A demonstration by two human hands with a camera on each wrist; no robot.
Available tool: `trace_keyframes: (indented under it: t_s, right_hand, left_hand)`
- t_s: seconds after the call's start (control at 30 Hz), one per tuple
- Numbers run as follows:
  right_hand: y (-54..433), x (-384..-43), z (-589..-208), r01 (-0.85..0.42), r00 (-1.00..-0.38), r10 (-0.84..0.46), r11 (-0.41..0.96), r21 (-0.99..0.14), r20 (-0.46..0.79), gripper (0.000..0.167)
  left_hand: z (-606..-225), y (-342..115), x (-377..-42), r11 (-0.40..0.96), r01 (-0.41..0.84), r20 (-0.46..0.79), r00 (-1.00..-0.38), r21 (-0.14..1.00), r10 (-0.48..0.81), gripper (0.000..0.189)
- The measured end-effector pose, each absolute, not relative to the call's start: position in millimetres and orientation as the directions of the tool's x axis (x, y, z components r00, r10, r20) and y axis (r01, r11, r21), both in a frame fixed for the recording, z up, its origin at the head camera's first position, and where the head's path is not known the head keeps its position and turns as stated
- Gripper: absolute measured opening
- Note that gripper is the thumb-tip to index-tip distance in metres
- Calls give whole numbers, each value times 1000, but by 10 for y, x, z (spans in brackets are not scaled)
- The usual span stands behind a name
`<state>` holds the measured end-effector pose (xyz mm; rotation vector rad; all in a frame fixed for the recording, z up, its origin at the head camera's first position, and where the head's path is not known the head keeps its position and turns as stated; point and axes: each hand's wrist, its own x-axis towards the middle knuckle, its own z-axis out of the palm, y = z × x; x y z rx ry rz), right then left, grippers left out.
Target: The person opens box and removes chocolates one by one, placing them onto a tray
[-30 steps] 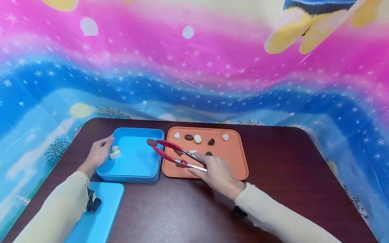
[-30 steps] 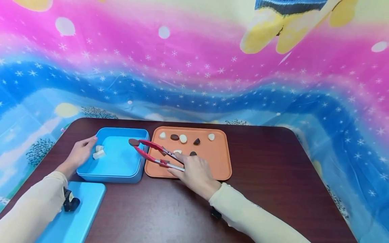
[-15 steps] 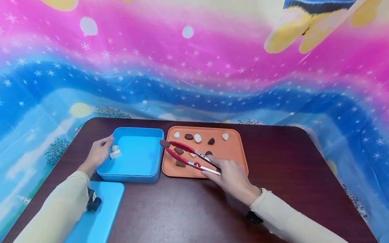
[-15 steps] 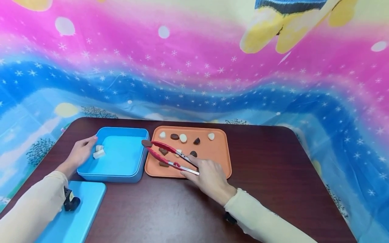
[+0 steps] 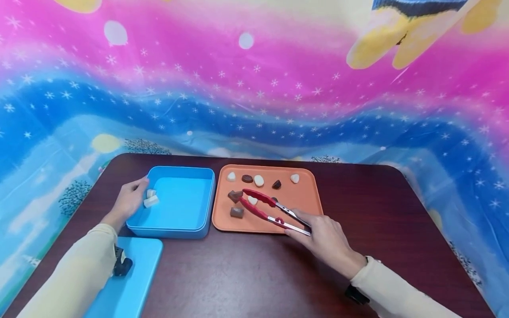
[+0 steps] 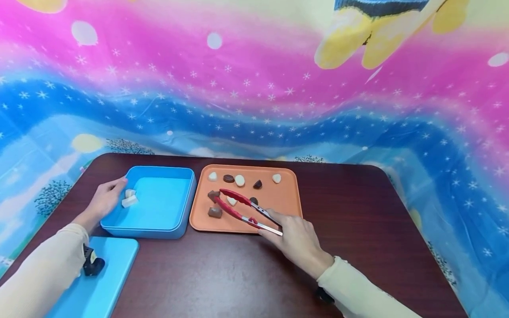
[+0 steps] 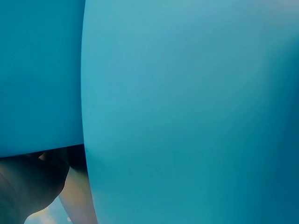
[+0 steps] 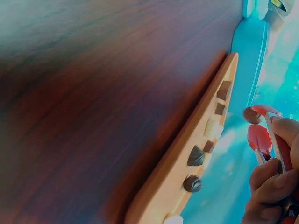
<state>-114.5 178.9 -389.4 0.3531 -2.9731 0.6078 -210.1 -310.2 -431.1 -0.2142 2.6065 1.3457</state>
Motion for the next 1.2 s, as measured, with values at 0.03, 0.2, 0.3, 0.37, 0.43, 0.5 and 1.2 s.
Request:
trace_keyframes:
  t_s: [0.03,0.2,0.3,0.37,0.43,0.5,1.2]
  right_hand:
    - [1817,-1138,-3897,-239,-970,-203,896,-375,131,57]
    - [1932,-1114,-3933,-227,-972,-190,904,-362,135,56]
    - [1969,-1110,-3963,-214,-976,-186,910,-354,111,57]
    - [1983,-1109,-3976,-203,-979,-183,914,-350,89,57]
    - [1989,-1110,-3984,-193,-981,-179,918,-348,71,58]
    - [1987,-1114,-3992,-186,-982,-177,919,-348,58,58]
    - [1901,-1135,-4024,-225,-974,-207,905,-362,88,70]
  left_hand:
    - [-4309,-3102,-2099,574,-218,-242,-970,789,-36,74]
    - [-4296,-3098,-2101,567,-228,-250,-967,791,-39,76]
    - [-4294,-3094,-2103,568,-230,-251,-967,790,-42,76]
    - [-4292,-3093,-2104,569,-231,-250,-967,789,-45,76]
    - [-4291,-3094,-2103,567,-233,-251,-967,790,-47,77]
    - [-4291,-3097,-2102,567,-233,-250,-967,790,-50,77]
    - [-4325,-3105,-2114,553,-247,-256,-965,796,-63,77]
